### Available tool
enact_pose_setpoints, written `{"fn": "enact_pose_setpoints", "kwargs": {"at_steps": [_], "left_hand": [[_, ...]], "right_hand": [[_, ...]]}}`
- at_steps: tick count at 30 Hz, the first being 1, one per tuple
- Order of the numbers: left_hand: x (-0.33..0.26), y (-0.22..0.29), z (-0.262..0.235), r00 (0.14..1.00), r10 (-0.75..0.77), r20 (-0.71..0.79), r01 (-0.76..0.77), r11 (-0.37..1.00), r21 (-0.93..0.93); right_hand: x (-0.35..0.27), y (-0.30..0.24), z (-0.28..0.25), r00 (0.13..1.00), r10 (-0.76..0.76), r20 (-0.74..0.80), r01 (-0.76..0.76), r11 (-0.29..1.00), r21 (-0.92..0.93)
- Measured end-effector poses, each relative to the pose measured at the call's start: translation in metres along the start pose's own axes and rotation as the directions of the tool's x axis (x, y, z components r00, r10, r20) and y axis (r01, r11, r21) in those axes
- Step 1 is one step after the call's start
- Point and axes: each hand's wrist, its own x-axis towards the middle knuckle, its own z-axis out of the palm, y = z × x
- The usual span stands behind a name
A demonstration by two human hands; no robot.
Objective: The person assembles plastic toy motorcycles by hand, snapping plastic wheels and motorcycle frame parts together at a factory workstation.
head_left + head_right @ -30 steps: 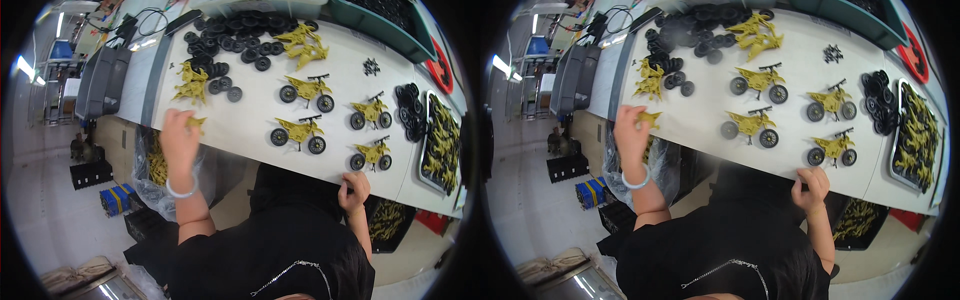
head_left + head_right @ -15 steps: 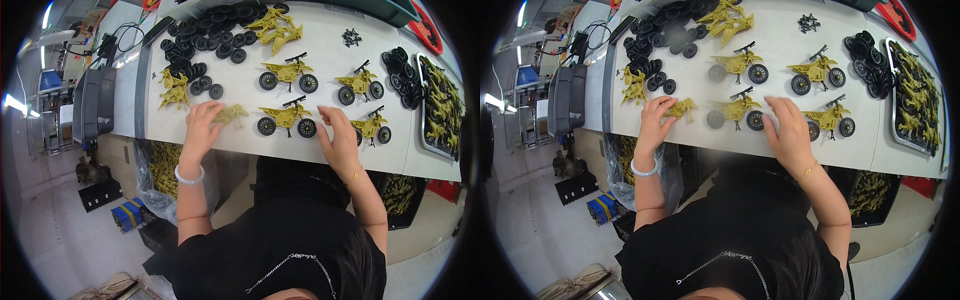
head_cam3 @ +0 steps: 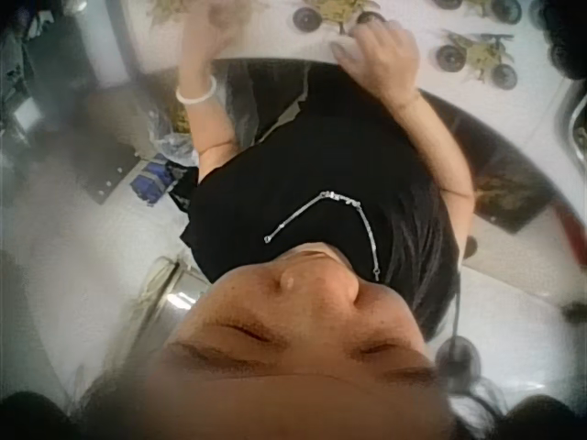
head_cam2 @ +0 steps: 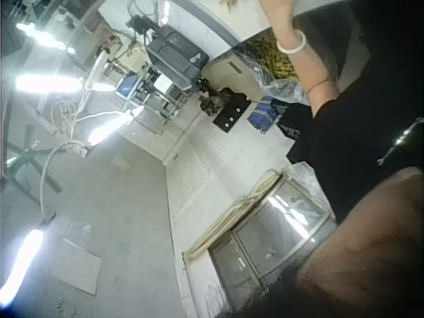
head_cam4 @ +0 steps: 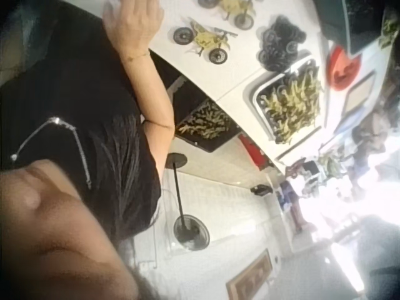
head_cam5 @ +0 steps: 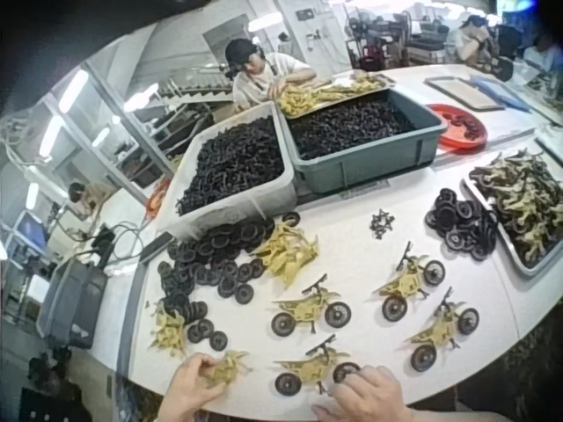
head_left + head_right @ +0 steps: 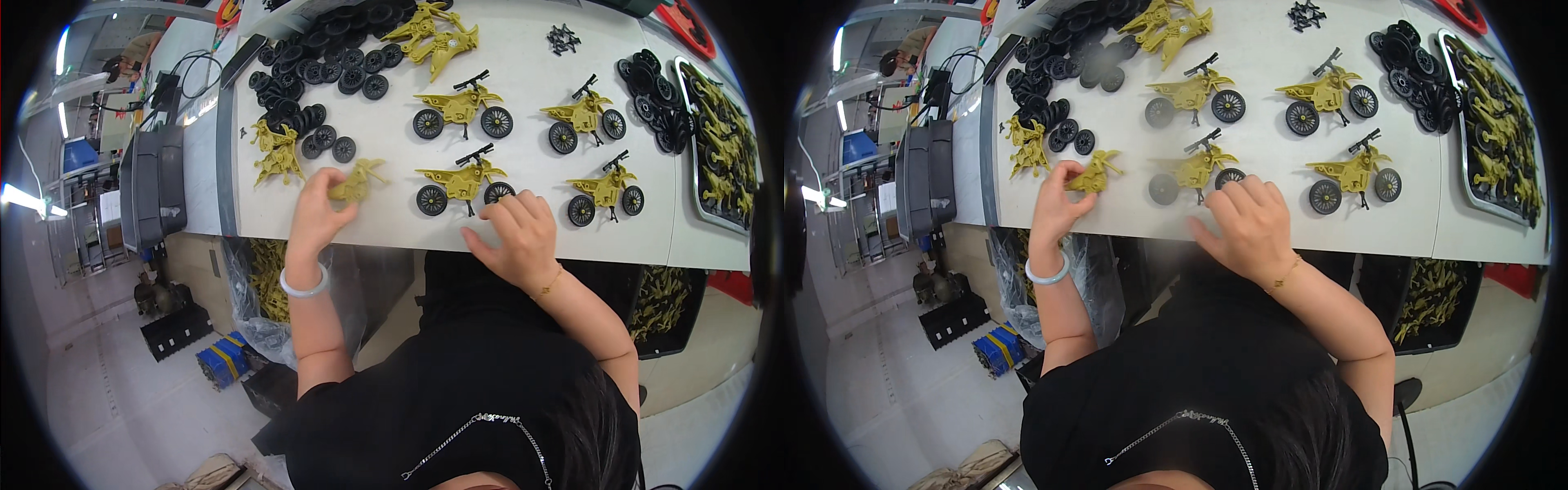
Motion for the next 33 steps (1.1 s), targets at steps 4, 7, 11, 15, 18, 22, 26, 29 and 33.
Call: {"fn": "enact_pose_setpoints", "kwargs": {"at_steps": [4,7,11,15,18,22,26,29,33], "left_hand": [[0.0,0.022,-0.012,0.99,0.019,-0.137,-0.032,0.995,-0.097],[0.002,0.07,0.011,0.972,0.217,-0.092,-0.232,0.952,-0.201],[0.01,0.085,0.048,0.922,0.38,-0.068,-0.386,0.912,-0.136],[0.011,0.082,0.06,0.912,0.403,-0.081,-0.408,0.911,-0.057],[0.01,0.086,0.063,0.913,0.404,-0.057,-0.406,0.913,-0.031],[0.011,0.087,0.068,0.903,0.422,-0.085,-0.425,0.905,-0.025],[0.011,0.084,0.07,0.922,0.377,-0.093,-0.385,0.917,-0.1],[0.014,0.092,0.063,0.914,0.403,-0.049,-0.405,0.913,-0.04],[0.014,0.1,0.062,0.924,0.383,-0.023,-0.383,0.924,-0.007]], "right_hand": [[-0.003,0.001,0.012,1.0,-0.008,-0.006,0.007,0.993,-0.119],[-0.003,0.002,0.013,1.0,-0.003,-0.018,0.001,0.988,-0.154],[-0.004,0.002,0.019,0.999,-0.026,-0.04,0.019,0.984,-0.175],[-0.008,0.003,0.021,0.998,-0.049,-0.029,0.044,0.985,-0.168],[-0.008,0.003,0.021,0.998,-0.055,-0.043,0.048,0.985,-0.165],[-0.008,0.004,0.021,0.998,-0.045,-0.046,0.037,0.985,-0.167],[-0.008,0.004,0.023,0.998,-0.049,-0.038,0.042,0.985,-0.167],[-0.006,0.006,0.022,0.997,-0.063,-0.05,0.054,0.984,-0.17],[-0.007,0.006,0.022,0.997,-0.058,-0.043,0.05,0.985,-0.163]]}}
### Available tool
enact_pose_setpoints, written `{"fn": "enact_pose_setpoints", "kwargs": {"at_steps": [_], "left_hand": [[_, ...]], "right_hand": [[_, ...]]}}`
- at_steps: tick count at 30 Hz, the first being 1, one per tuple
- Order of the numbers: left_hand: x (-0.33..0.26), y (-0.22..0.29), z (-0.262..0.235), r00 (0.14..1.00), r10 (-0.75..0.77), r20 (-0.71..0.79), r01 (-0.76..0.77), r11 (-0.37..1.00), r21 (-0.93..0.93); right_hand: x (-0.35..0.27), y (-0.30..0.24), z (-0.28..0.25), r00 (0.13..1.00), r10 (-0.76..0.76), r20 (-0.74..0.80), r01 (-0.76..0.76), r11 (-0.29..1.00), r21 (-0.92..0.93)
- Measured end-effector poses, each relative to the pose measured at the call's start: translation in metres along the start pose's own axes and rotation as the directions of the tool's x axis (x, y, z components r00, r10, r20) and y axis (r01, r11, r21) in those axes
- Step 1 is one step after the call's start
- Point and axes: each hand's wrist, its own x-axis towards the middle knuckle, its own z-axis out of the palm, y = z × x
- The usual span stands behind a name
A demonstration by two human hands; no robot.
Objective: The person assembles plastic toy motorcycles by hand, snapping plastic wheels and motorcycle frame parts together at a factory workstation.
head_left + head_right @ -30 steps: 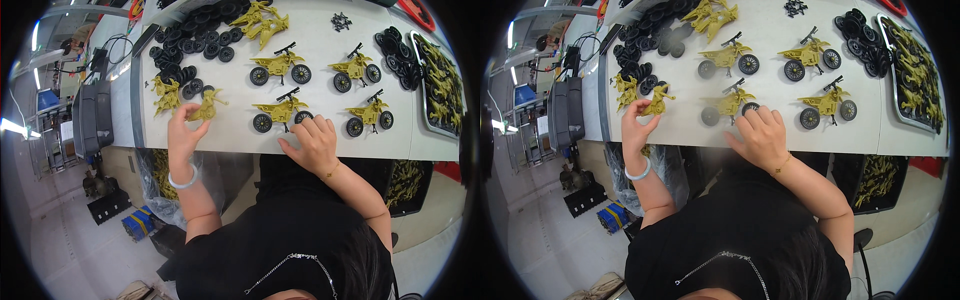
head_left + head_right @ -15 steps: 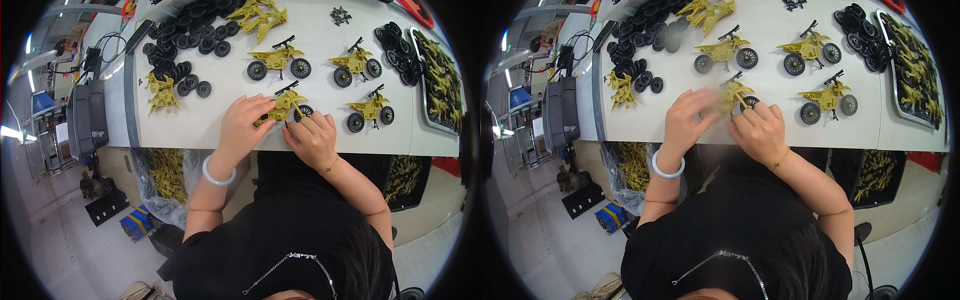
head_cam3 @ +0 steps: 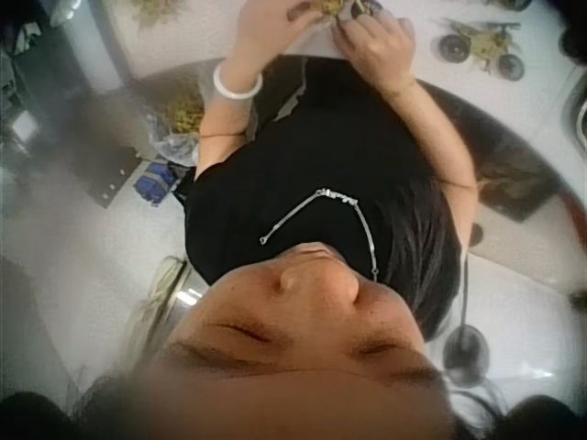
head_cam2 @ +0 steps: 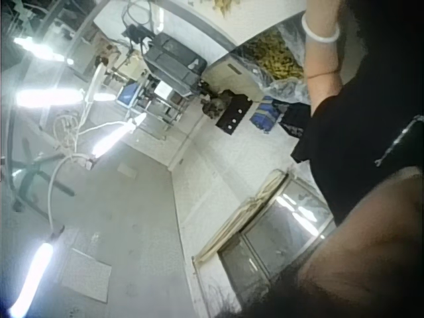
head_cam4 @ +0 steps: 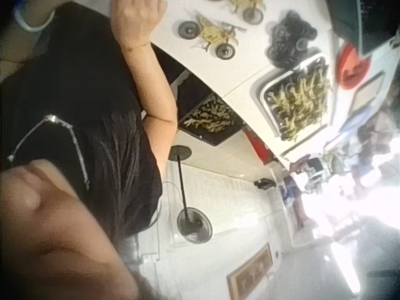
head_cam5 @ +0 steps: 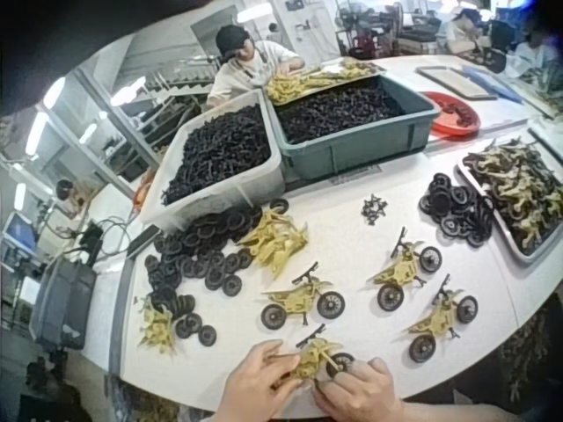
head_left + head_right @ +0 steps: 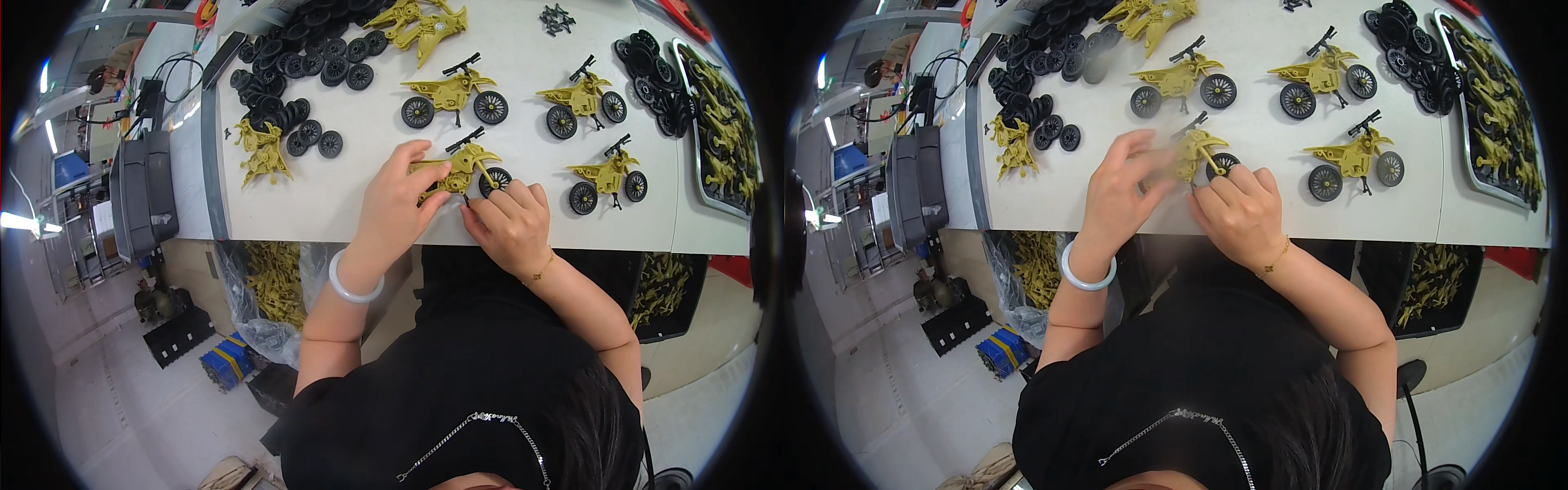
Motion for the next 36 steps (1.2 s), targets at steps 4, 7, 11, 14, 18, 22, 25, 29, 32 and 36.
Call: {"fn": "enact_pose_setpoints", "kwargs": {"at_steps": [4,7,11,14,18,22,25,29,32,36], "left_hand": [[0.005,0.001,0.0,0.999,-0.053,0.008,0.054,0.998,-0.045],[0.014,-0.002,-0.002,0.994,-0.066,0.089,0.067,0.998,-0.011],[0.026,0.005,-0.005,0.943,-0.253,0.216,0.299,0.929,-0.217],[0.026,-0.009,-0.004,0.866,-0.313,0.39,0.447,0.834,-0.323],[0.029,-0.002,-0.009,0.801,-0.301,0.517,0.564,0.67,-0.483],[0.014,0.004,-0.004,0.76,-0.28,0.587,0.649,0.372,-0.663],[-0.001,0.007,0.004,0.787,-0.26,0.56,0.606,0.152,-0.781],[-0.009,0.018,0.006,0.83,-0.258,0.495,0.515,0.011,-0.857],[-0.007,0.026,0.001,0.814,-0.234,0.532,0.543,-0.023,-0.84],[-0.014,0.028,0.002,0.817,-0.236,0.526,0.525,-0.07,-0.848]], "right_hand": [[-0.001,-0.002,0.001,1.0,0.0,0.007,0.0,1.0,0.0],[0.0,-0.002,0.001,1.0,-0.001,-0.009,0.001,1.0,0.002],[-0.003,-0.001,0.0,1.0,-0.005,-0.019,0.005,1.0,0.001],[-0.003,0.0,-0.002,1.0,-0.003,-0.02,0.003,1.0,-0.001],[-0.004,0.004,-0.009,0.998,-0.036,-0.054,0.035,0.999,-0.032],[-0.001,0.007,-0.024,0.986,-0.102,-0.134,0.105,0.994,0.012],[0.002,0.007,-0.03,0.978,-0.124,-0.17,0.14,0.986,0.09],[0.0,0.006,-0.032,0.978,-0.095,-0.188,0.136,0.966,0.219],[-0.005,0.006,-0.033,0.978,-0.09,-0.187,0.138,0.956,0.26],[-0.004,0.006,-0.04,0.981,-0.098,-0.165,0.141,0.951,0.274]]}}
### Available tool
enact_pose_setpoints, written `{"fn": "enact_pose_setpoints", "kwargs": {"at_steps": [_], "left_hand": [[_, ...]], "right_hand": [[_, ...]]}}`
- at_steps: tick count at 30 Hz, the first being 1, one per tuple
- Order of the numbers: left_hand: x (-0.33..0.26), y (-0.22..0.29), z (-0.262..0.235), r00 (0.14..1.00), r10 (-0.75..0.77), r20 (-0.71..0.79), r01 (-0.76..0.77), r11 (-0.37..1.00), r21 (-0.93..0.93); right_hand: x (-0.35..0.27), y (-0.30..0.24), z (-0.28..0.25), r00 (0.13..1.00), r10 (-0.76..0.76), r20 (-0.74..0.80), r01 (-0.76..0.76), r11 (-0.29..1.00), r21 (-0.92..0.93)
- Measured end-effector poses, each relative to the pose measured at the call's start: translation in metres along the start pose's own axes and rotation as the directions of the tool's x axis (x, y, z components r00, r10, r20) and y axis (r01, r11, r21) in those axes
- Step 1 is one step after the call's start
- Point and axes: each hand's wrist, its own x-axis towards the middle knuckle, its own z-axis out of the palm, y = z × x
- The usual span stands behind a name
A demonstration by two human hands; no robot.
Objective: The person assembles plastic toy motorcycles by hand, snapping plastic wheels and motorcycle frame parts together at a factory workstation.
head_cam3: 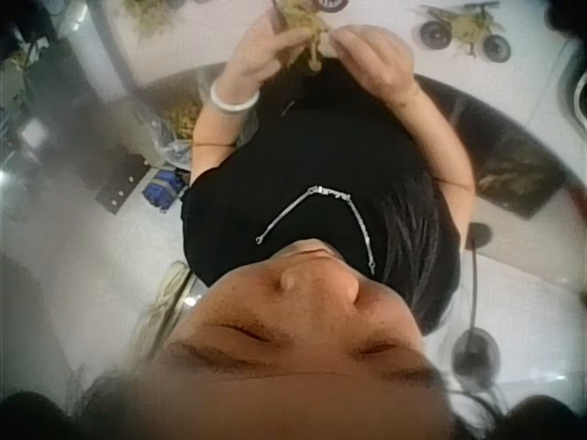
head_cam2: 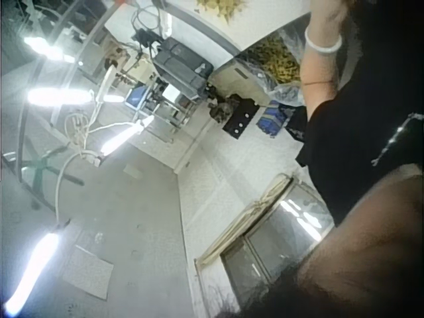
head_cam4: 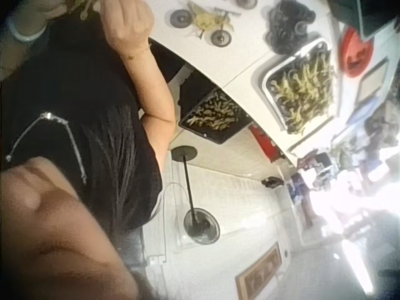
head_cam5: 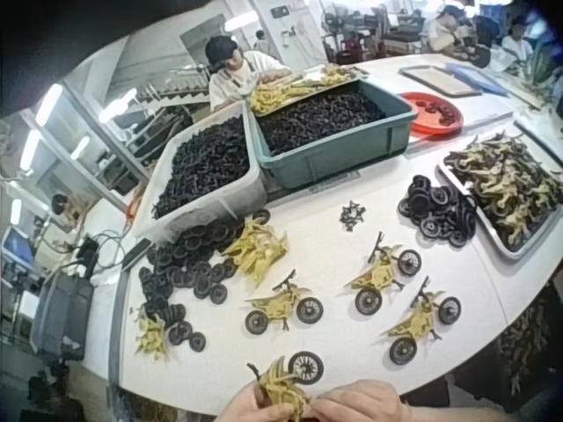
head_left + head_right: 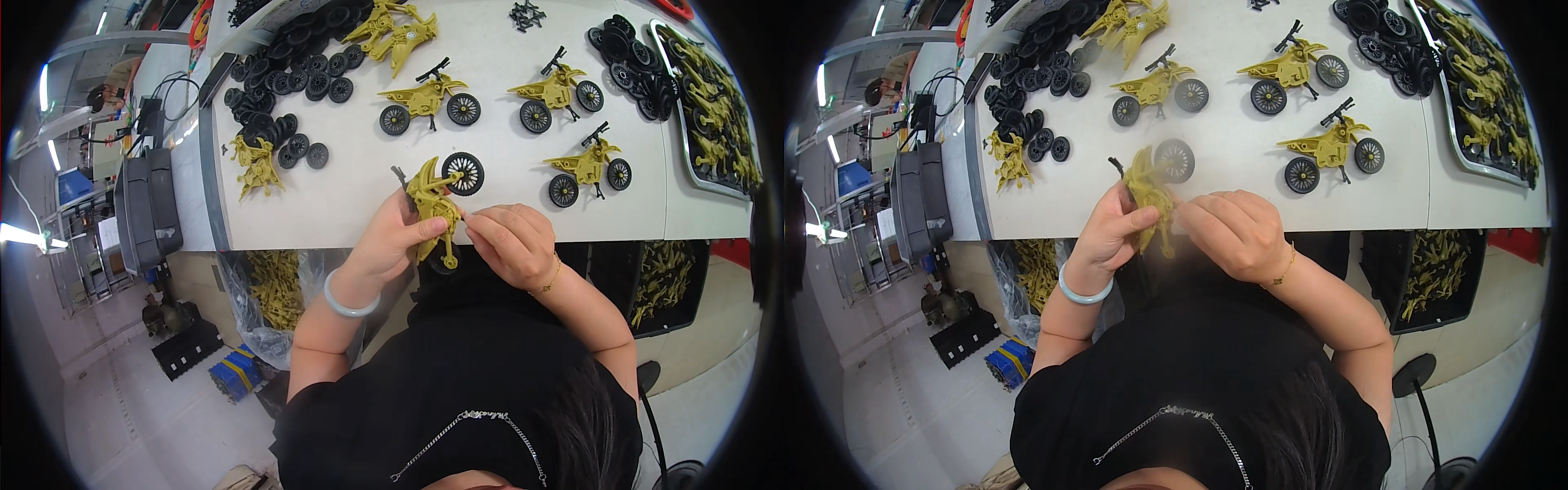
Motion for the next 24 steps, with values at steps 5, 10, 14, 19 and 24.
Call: {"fn": "enact_pose_setpoints", "kwargs": {"at_steps": [5,10,14,19,24], "left_hand": [[-0.004,0.004,-0.001,0.997,-0.056,0.047,0.057,0.998,-0.022],[-0.004,0.005,0.004,0.998,-0.06,0.021,0.061,0.998,-0.029],[-0.003,0.001,0.007,0.998,-0.061,0.026,0.062,0.995,-0.08],[-0.005,-0.004,0.008,0.999,-0.031,0.023,0.033,0.993,-0.114],[-0.008,-0.007,0.008,1.0,-0.011,0.015,0.012,0.998,-0.064]], "right_hand": [[-0.003,0.003,-0.001,0.997,-0.078,0.011,0.078,0.997,0.018],[0.001,0.0,-0.004,0.996,-0.083,0.041,0.083,0.996,-0.014],[-0.001,0.0,-0.005,0.996,0.013,0.092,-0.015,1.0,0.022],[-0.002,0.0,-0.001,0.998,0.005,0.063,-0.01,0.997,0.082],[-0.001,-0.002,-0.006,0.999,0.007,0.039,-0.01,0.997,0.078]]}}
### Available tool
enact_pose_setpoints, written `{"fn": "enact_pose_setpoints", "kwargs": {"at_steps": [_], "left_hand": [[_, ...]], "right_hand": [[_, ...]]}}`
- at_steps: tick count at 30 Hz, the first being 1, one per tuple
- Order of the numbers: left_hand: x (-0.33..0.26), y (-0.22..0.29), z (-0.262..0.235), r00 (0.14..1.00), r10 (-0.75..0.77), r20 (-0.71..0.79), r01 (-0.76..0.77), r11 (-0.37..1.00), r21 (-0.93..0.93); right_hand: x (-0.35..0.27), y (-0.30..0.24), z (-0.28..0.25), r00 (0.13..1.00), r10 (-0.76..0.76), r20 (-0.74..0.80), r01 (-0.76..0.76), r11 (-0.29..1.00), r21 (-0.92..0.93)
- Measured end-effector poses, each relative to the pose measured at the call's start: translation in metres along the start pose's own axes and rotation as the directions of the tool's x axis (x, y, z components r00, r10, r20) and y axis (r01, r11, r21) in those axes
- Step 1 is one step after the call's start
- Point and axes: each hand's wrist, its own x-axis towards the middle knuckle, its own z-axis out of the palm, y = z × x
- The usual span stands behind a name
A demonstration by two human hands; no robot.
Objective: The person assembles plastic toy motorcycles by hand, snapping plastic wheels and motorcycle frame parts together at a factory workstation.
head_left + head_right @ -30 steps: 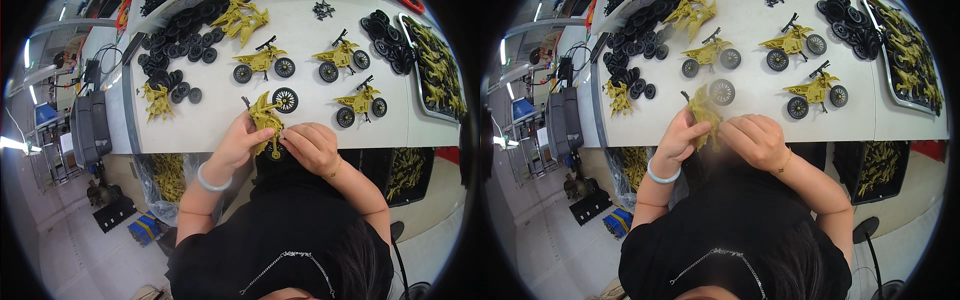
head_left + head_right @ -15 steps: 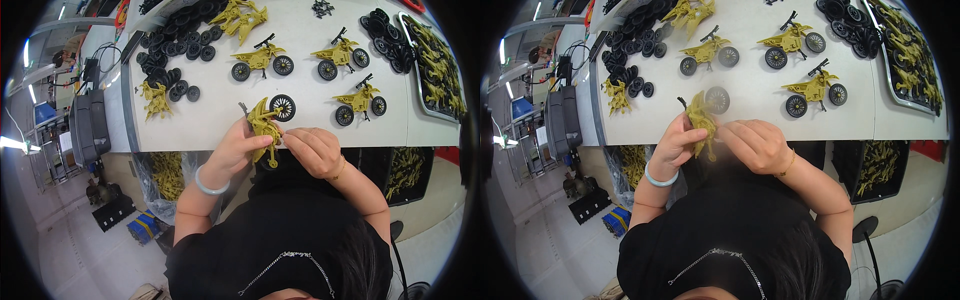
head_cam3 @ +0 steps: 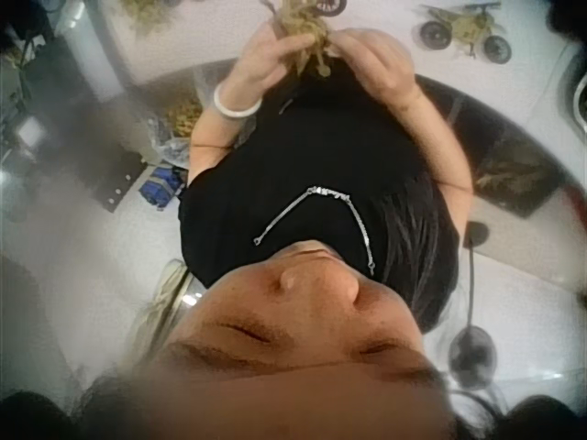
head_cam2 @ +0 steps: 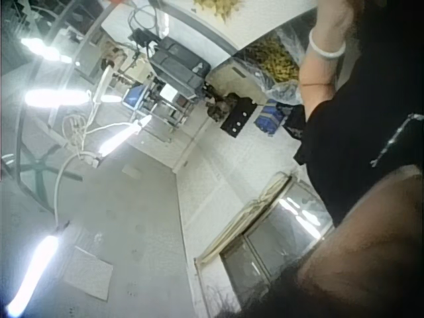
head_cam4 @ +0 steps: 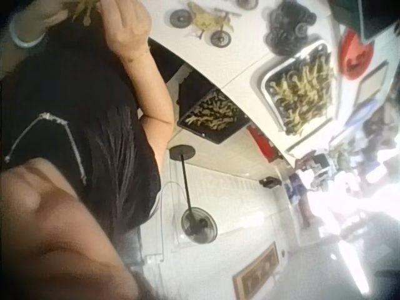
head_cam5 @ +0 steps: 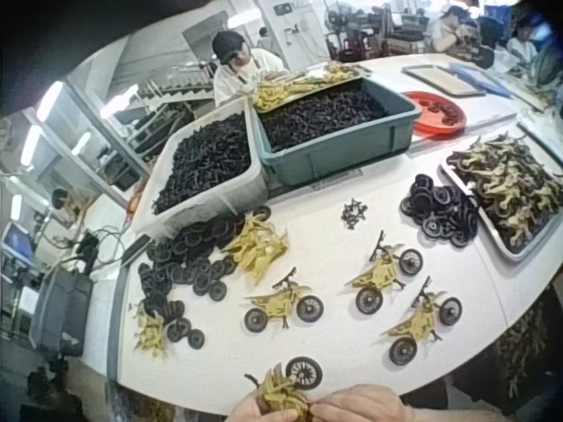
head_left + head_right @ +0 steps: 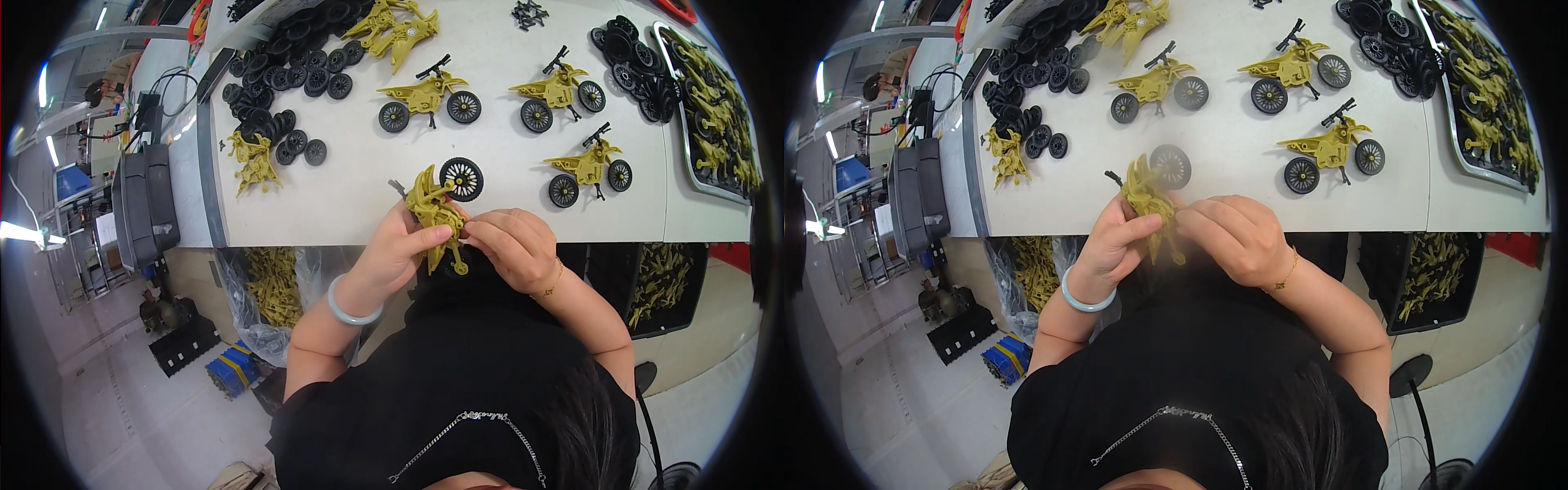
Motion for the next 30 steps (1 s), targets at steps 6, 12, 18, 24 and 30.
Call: {"fn": "enact_pose_setpoints", "kwargs": {"at_steps": [6,12,18,24,30], "left_hand": [[-0.003,0.003,0.002,0.998,-0.057,0.021,0.057,0.998,-0.001],[-0.002,-0.003,0.002,0.999,-0.051,0.019,0.052,0.997,-0.05],[-0.003,-0.002,0.007,0.997,-0.072,-0.013,0.071,0.995,-0.076],[-0.002,-0.009,0.009,0.999,-0.023,-0.036,0.022,1.0,-0.016],[-0.002,-0.017,0.01,0.998,-0.002,-0.062,0.002,1.0,-0.014]], "right_hand": [[-0.005,0.005,-0.003,0.997,-0.065,0.049,0.064,0.998,0.026],[-0.005,0.003,-0.003,0.998,-0.025,0.056,0.021,0.997,0.078],[-0.005,-0.001,-0.004,0.99,0.143,0.018,-0.144,0.979,0.142],[0.006,-0.009,-0.009,0.994,0.1,0.048,-0.097,0.992,-0.076],[0.0,-0.008,-0.007,0.994,0.107,0.034,-0.103,0.991,-0.09]]}}
